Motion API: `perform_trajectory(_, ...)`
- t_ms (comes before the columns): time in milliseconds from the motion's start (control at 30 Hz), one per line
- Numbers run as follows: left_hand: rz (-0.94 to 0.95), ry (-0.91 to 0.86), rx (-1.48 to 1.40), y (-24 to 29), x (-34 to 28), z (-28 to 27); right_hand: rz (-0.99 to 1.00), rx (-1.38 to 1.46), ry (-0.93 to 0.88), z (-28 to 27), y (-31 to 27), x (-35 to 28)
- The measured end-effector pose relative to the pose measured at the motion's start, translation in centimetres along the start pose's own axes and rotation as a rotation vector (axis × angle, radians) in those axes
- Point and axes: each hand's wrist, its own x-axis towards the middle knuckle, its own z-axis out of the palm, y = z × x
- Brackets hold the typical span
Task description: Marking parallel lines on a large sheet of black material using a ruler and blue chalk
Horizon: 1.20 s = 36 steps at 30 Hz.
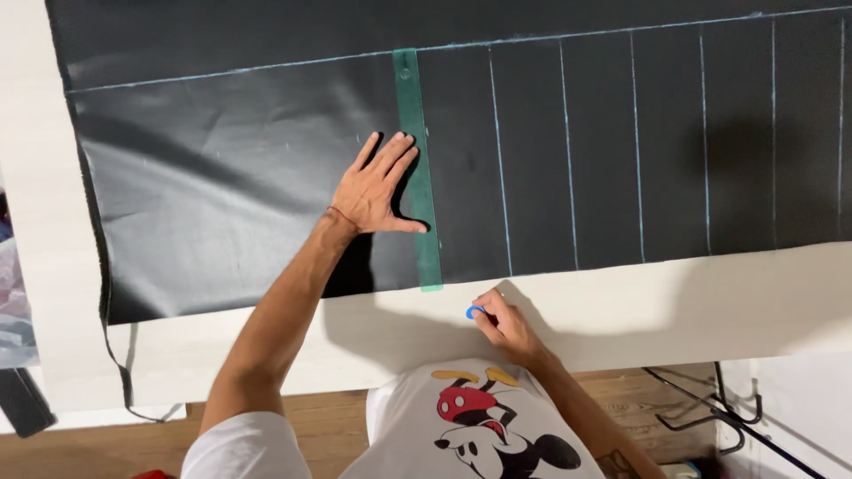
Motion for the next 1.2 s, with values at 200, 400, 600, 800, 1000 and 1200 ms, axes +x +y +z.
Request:
perform_trajectory(200, 0.002, 0.007, -0.031, 0.3, 0.0, -0.2, 0.01, -0.012, -0.001, 0.6, 2.0, -0.1)
perform_trajectory(400, 0.01, 0.016, -0.023, 0.2, 0.2, -0.3, 0.0, -0.024, 0.015, 0.4, 0.8, -0.1)
perform_trajectory(600, 0.004, 0.002, -0.038, 0.1, 0.2, 0.1, -0.036, -0.031, 0.032, 0.1, 0.4, -0.1)
perform_trajectory(800, 0.007, -0.007, -0.014, 0.1, 0.1, 0.1, -0.054, -0.029, 0.026, 0.4, 1.2, -0.1)
perform_trajectory(1000, -0.003, -0.031, -0.023, 0.2, 0.1, -0.2, -0.075, 0.01, 0.015, -0.6, -1.2, 0.0)
perform_trajectory(1200, -0.008, -0.074, -0.032, 0.2, 0.2, -0.5, -0.272, 0.115, 0.211, -1.3, -2.3, 6.7)
